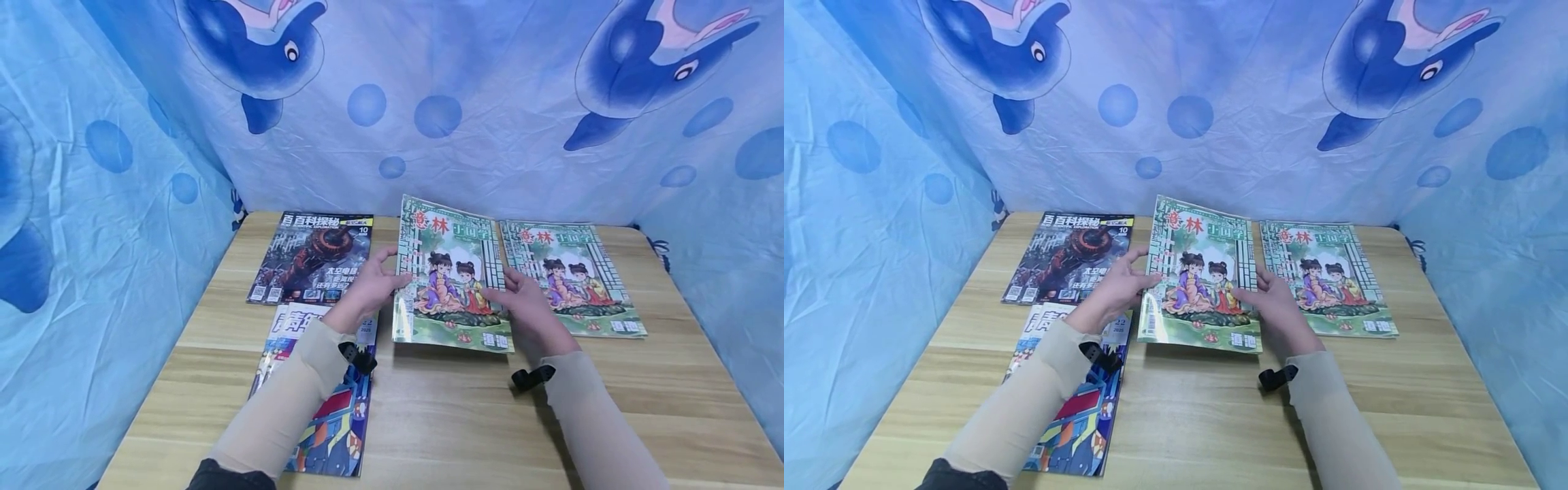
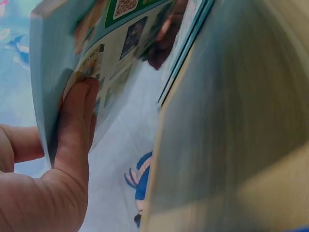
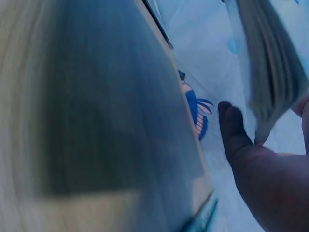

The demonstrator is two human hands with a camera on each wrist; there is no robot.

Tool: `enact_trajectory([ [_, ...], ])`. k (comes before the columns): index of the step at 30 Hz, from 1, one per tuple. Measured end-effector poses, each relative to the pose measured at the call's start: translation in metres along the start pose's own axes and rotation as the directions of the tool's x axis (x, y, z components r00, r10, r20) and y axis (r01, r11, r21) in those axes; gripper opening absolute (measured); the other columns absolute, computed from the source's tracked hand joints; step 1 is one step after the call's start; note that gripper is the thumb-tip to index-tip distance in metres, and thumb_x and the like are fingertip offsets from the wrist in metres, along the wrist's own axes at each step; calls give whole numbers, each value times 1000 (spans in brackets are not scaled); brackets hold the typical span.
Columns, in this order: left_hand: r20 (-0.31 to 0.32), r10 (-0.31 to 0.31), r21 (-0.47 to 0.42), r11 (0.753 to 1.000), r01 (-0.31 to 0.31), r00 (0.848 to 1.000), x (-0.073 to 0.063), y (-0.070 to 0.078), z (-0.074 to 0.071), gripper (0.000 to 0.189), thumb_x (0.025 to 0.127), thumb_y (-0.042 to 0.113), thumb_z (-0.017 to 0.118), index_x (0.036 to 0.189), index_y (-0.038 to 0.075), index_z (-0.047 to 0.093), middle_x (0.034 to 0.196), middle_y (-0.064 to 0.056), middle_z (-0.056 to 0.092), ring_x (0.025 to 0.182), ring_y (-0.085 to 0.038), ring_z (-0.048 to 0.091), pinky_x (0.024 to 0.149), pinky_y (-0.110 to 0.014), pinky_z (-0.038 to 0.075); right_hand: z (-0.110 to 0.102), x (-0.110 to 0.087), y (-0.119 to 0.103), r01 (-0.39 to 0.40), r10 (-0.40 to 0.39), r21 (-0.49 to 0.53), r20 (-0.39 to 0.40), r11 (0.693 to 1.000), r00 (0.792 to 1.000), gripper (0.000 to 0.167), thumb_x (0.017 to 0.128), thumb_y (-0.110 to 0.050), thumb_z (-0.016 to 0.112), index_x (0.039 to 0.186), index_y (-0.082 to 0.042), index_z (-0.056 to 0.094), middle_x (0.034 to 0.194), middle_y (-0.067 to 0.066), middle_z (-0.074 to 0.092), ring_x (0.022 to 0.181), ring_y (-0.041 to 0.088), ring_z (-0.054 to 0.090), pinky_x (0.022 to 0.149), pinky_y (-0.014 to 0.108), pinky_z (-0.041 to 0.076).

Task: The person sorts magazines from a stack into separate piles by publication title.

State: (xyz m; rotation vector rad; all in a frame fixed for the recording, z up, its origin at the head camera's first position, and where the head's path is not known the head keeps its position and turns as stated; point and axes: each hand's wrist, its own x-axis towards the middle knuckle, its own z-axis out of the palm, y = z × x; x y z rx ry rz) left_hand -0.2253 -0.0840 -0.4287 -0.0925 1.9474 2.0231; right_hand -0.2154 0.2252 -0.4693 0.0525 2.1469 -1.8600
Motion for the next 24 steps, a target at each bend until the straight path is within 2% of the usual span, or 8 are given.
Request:
enact_trajectory([
  [5, 18, 26, -106, 994, -24, 999, 4, -8, 16, 63, 95, -6, 64, 151, 11, 39, 100, -24, 70, 81, -31, 72, 76, -44, 60, -15, -6, 0, 3, -5, -71, -25, 997, 1000, 107, 89, -34, 82, 164, -10, 9, 167, 18, 6, 152, 34, 9, 117, 52, 23],
  [10, 33, 52, -122, 991, -47, 998, 10, -15, 39, 63, 94, -9, 64, 150, 9, 40, 100, -25, 70, 79, -30, 72, 73, -42, 61, -33, -14, 1, -36, 24, -155, -83, 987, 996, 112, 86, -38, 83, 163, -8, 8, 167, 20, 7, 151, 37, 11, 117, 52, 24],
  [16, 34, 42, -149, 988, -36, 999, 22, -17, 67, 64, 94, -8, 64, 150, 11, 41, 99, -23, 71, 81, -33, 72, 73, -42, 61, -57, -21, -6, -29, -1, -238, -124, 971, 992, 111, 88, -39, 82, 163, -7, 7, 166, 22, 6, 150, 41, 9, 116, 54, 24],
  [22, 34, 37, -100, 994, -34, 999, 38, -14, 93, 64, 94, -6, 66, 151, 11, 41, 94, -16, 72, 81, -31, 73, 77, -44, 60, -84, -24, -16, -43, -8, -342, -147, 939, 989, 113, 88, -44, 80, 162, -6, 5, 165, 26, 6, 149, 46, 9, 116, 58, 21],
  [24, 34, 48, -74, 996, -45, 998, 44, -12, 102, 63, 94, -5, 67, 150, 10, 42, 93, -15, 73, 80, -30, 72, 80, -47, 59, -93, -23, -18, -37, -20, -365, -152, 930, 988, 112, 89, -44, 79, 162, -4, 5, 163, 28, 12, 147, 46, 17, 115, 57, 25],
])
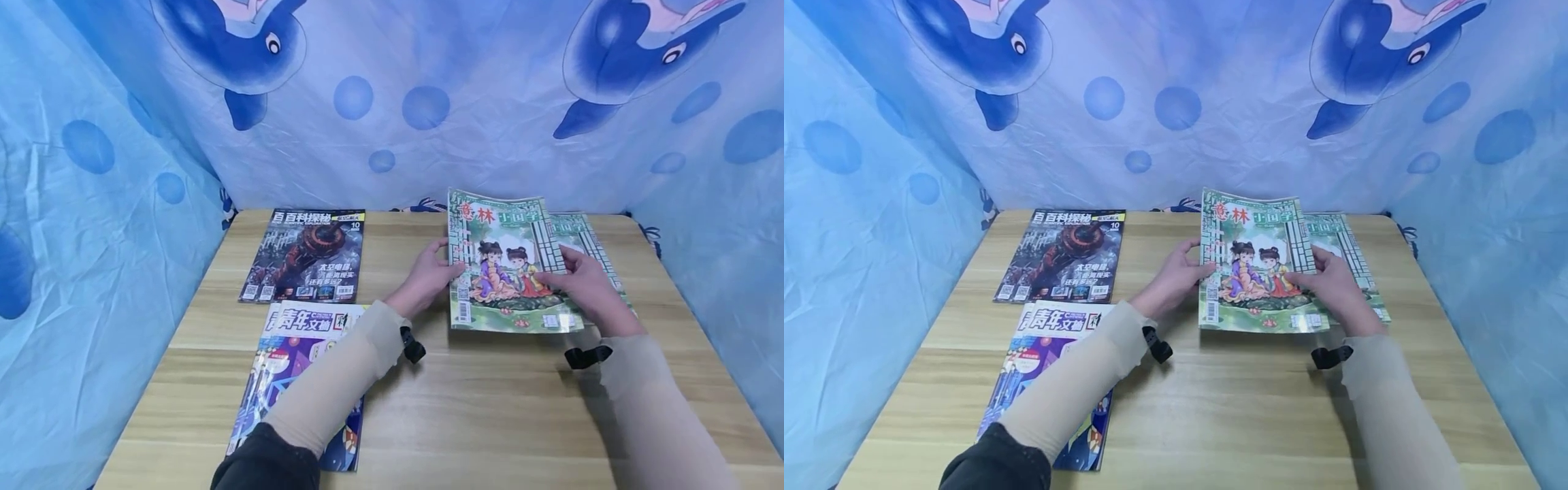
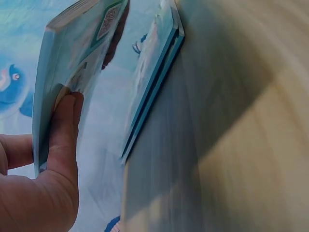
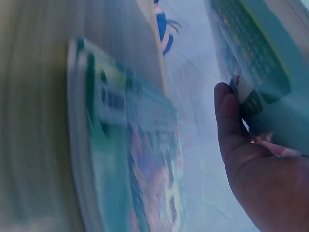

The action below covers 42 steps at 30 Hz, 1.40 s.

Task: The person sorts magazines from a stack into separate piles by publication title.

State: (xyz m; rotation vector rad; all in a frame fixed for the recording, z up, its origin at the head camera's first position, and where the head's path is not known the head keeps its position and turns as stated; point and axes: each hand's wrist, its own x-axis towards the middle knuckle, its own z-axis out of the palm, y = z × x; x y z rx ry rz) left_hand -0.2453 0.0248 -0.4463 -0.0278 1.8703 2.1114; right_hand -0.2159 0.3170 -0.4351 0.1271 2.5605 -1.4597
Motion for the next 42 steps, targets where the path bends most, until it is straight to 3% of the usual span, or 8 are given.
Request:
enact_trajectory([
  [6, 19, 32, 61, 998, -34, 999, 19, 0, 31, 61, 95, -1, 68, 149, 11, 43, 95, -10, 70, 81, -25, 71, 78, -43, 59, -27, 4, 9, 43, -43, 10, -49, 999, 998, 101, 93, -35, 77, 160, 2, 12, 141, 29, 47, 107, 23, 61, 82, 30, 56],
  [9, 14, 41, 113, 993, -42, 999, 30, -2, 50, 61, 94, 0, 70, 148, 9, 44, 95, -7, 68, 80, -20, 69, 73, -35, 59, -41, 4, 16, 40, -40, -10, -63, 999, 997, 93, 94, -35, 76, 160, 2, 21, 135, 27, 52, 92, 11, 63, 73, 26, 56],
  [15, -21, 1, 138, 990, 2, 1000, 45, -2, 87, 63, 93, 0, 70, 149, 13, 45, 93, -6, 66, 74, -21, 68, 65, -32, 59, -70, 8, 27, 23, -38, -141, -108, 990, 993, 91, 92, -43, 75, 159, -1, 29, 129, 26, 58, 87, 12, 65, 68, 30, 56],
  [21, -21, -76, 185, 980, 79, 997, 49, -8, 114, 75, 92, -2, 67, 158, 16, 36, 122, -8, 59, 68, -16, 62, 64, -33, 58, -92, 15, 38, 0, -20, -169, -118, 986, 993, 95, 92, -39, 77, 160, -2, 22, 134, 30, 52, 85, 7, 62, 69, 29, 56],
  [27, 35, -82, 333, 941, 66, 996, 56, -23, 126, 86, 86, -13, 63, 160, 15, 31, 149, -9, 47, 58, -14, 53, 62, -33, 57, -103, 18, 54, -15, 2, -143, -89, 990, 996, 93, 94, -33, 76, 161, -1, 20, 133, 31, 51, 84, 15, 65, 69, 35, 59],
  [30, 35, -99, 381, 921, 78, 994, 61, -29, 130, 85, 85, -15, 63, 159, 17, 34, 150, -7, 47, 50, -15, 47, 57, -34, 56, -106, 20, 64, -45, 33, -140, -85, 989, 996, 93, 93, -37, 77, 160, -1, 23, 134, 30, 51, 89, 24, 67, 72, 40, 59],
  [37, 6, -113, 472, 877, 97, 994, 66, -32, 135, 76, 92, -6, 65, 158, 15, 36, 150, -8, 49, 51, -18, 61, 51, -30, 56, -111, 29, 68, -86, 67, -245, -85, 966, 994, 100, 91, -47, 75, 156, 8, 23, 141, 38, 42, 110, 48, 54, 94, 64, 45],
  [42, 23, -94, 555, 830, 65, 995, 68, -31, 135, 71, 95, 1, 68, 158, 12, 36, 141, -13, 56, 48, -17, 63, 48, -27, 55, -115, 36, 70, -78, 58, -232, -92, 970, 994, 101, 90, -43, 78, 155, 10, 22, 149, 40, 32, 125, 56, 42, 103, 68, 35],
])
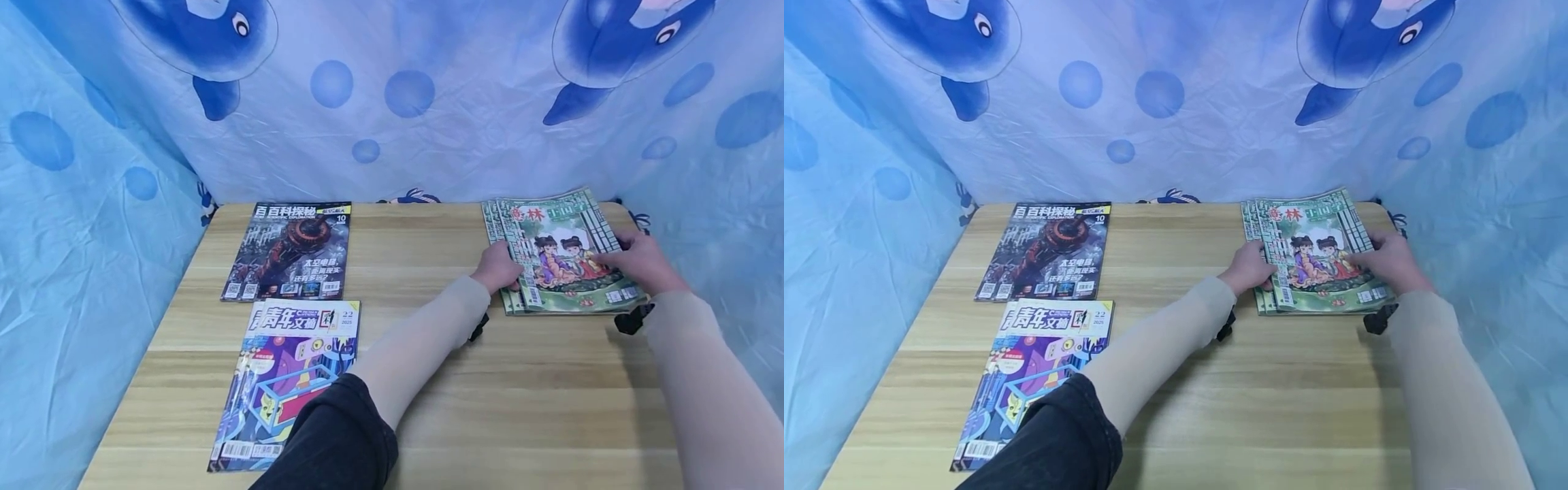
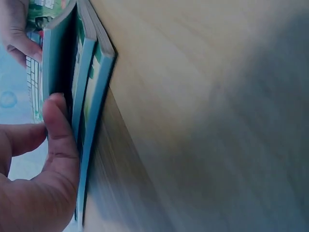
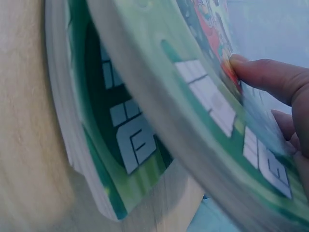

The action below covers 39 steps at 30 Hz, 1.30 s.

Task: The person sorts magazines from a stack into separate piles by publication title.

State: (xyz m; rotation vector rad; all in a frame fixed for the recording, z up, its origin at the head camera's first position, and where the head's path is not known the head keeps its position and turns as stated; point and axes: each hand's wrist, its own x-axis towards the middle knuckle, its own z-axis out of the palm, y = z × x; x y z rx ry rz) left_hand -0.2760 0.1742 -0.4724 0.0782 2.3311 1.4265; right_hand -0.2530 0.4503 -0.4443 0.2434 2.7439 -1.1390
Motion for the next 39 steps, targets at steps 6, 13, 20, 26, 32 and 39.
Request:
enact_trajectory([
  [6, 1, 44, 146, 988, -44, 999, -2, 1, 2, 32, 97, 5, 67, 127, 2, 57, 91, -9, 70, 45, -16, 62, 45, -25, 52, 0, 2, 7, -34, 35, -39, 31, 999, 999, 109, 89, -52, 76, 158, 6, 16, 150, 40, 29, 127, 57, 39, 101, 69, 37],
  [13, -24, 99, 290, 953, -88, 995, -4, 1, 3, 8, 95, 5, 67, 88, 7, 62, 70, -2, 60, 52, -14, 55, 47, -25, 48, 2, 1, 9, -51, 52, -38, 41, 998, 998, 109, 89, -53, 75, 159, 4, 16, 148, 41, 31, 128, 57, 39, 99, 68, 39],
  [20, -65, 143, 346, 932, -112, 988, -6, -3, -4, 17, 87, 3, 71, 101, 7, 61, 86, 0, 57, 67, -14, 54, 52, -24, 47, 7, 2, 7, -41, 43, -86, 15, 995, 999, 112, 86, -57, 77, 155, 11, 20, 147, 43, 31, 129, 59, 36, 101, 70, 36],
  [26, -64, 101, 226, 971, -84, 993, -10, -5, -14, 15, 87, 3, 69, 95, 7, 57, 75, -2, 52, 56, -14, 49, 46, -26, 45, 13, -3, 4, -44, 43, -47, -16, 998, 999, 113, 87, -52, 78, 155, 13, 16, 150, 42, 28, 134, 59, 31, 104, 69, 33],
  [32, -86, 143, 164, 978, -127, 986, -13, -8, -23, 45, 91, 6, 66, 135, -1, 54, 108, -8, 66, 62, -14, 55, 53, -24, 48, 16, -8, -3, -31, 32, 13, -97, 999, 995, 108, 93, -56, 68, 159, 7, 11, 156, 38, 23, 139, 57, 27, 106, 69, 31],
  [39, -114, 276, 26, 961, -275, 954, -21, -12, -44, 60, 94, 11, 62, 150, 2, 43, 116, -12, 65, 70, -13, 56, 64, -25, 50, 22, -15, -27, 4, 24, 124, -224, 992, 974, 102, 93, -62, 61, 163, -5, 13, 163, 24, 20, 147, 44, 23, 112, 62, 28],
])
